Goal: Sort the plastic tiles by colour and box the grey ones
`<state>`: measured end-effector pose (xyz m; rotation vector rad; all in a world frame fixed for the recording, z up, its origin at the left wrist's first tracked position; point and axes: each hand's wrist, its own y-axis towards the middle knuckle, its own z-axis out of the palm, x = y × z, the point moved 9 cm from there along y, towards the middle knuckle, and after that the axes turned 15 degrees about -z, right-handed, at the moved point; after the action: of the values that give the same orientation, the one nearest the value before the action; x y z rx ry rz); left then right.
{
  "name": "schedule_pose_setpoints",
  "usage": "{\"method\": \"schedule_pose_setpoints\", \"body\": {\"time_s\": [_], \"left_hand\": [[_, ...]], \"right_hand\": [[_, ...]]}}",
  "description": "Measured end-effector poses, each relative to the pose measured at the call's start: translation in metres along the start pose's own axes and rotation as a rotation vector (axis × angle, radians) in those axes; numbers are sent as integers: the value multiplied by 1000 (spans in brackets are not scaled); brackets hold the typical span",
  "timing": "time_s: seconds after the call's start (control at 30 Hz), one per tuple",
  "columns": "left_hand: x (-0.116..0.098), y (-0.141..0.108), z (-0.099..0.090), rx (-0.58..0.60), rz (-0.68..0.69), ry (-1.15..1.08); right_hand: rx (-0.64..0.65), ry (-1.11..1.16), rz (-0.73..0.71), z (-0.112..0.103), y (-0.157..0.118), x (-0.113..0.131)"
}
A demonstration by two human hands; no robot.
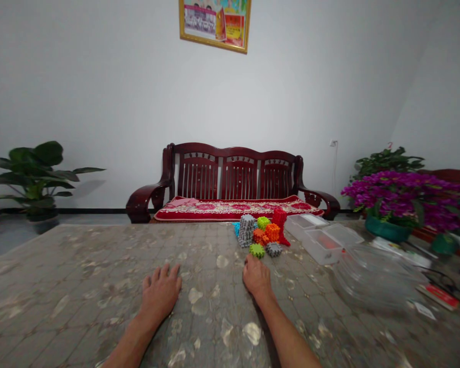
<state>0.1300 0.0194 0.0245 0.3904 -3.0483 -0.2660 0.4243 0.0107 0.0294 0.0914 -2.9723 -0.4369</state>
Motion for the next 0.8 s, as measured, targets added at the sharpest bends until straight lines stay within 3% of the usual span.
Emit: {"method": "schedule_pose_setpoints", "body": {"time_s": [0.63,0.8], "left_hand": [[2,2,5,8,-5,1],[1,2,5,21,-6,15]], "right_hand": [[-76,188,-81,-6,-12,2],[-272,258,-26,-31,-16,-7]]}}
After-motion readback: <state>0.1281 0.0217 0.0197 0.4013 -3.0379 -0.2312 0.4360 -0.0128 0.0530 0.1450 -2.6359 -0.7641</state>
